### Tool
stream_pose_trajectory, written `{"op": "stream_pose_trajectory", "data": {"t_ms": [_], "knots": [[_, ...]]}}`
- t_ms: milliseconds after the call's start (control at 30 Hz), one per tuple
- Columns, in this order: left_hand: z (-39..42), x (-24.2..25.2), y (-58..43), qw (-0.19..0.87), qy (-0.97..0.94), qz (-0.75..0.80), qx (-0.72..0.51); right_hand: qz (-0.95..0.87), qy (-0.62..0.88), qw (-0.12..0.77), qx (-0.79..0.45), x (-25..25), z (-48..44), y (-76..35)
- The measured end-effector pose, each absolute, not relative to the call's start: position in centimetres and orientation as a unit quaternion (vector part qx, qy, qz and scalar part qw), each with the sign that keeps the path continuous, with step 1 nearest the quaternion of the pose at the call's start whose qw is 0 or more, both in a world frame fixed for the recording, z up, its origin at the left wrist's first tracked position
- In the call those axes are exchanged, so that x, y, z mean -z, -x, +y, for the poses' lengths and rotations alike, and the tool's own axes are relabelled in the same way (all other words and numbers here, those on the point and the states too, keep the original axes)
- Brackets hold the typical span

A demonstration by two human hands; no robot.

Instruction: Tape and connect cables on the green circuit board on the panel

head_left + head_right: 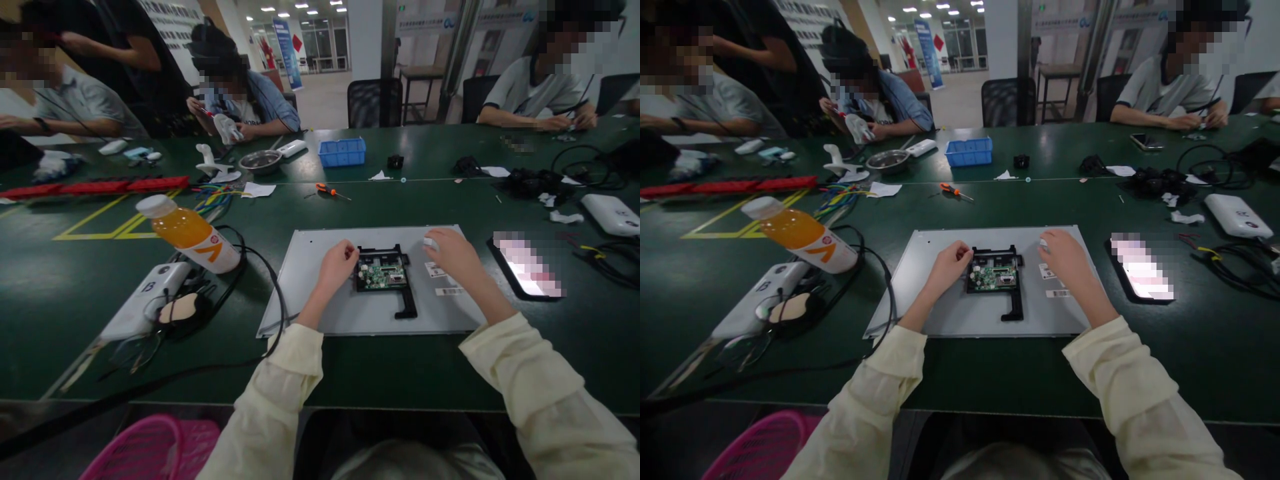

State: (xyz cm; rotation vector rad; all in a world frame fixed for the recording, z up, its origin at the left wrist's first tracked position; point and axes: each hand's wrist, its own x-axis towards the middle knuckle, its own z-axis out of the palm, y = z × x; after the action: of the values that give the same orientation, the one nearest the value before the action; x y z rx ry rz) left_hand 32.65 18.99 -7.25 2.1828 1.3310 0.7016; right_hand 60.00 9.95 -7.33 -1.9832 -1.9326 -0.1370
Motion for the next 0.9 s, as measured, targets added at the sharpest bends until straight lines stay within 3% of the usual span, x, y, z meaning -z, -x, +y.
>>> {"op": "stream_pose_trajectory", "data": {"t_ms": [167,333,467,700,900], "knots": [[19.2,7.2,-32.6,0.262,-0.783,0.496,-0.271,-0.675,0.732,0.071,0.053,6.8,10.6,-59.8],[19.2,6.8,-32.7,0.261,-0.772,0.504,-0.286,-0.656,0.749,0.04,0.085,7.0,10.6,-59.8],[19.1,6.7,-32.7,0.256,-0.756,0.517,-0.31,-0.649,0.752,0.064,0.095,6.8,10.5,-59.4],[18.1,6.7,-32.9,0.186,-0.83,0.42,-0.316,-0.695,0.687,0.199,0.067,5.7,11.3,-56.0],[16.8,6.6,-33.3,0.194,-0.872,0.384,-0.235,-0.763,0.628,0.152,0.029,5.4,12.2,-53.1]]}}
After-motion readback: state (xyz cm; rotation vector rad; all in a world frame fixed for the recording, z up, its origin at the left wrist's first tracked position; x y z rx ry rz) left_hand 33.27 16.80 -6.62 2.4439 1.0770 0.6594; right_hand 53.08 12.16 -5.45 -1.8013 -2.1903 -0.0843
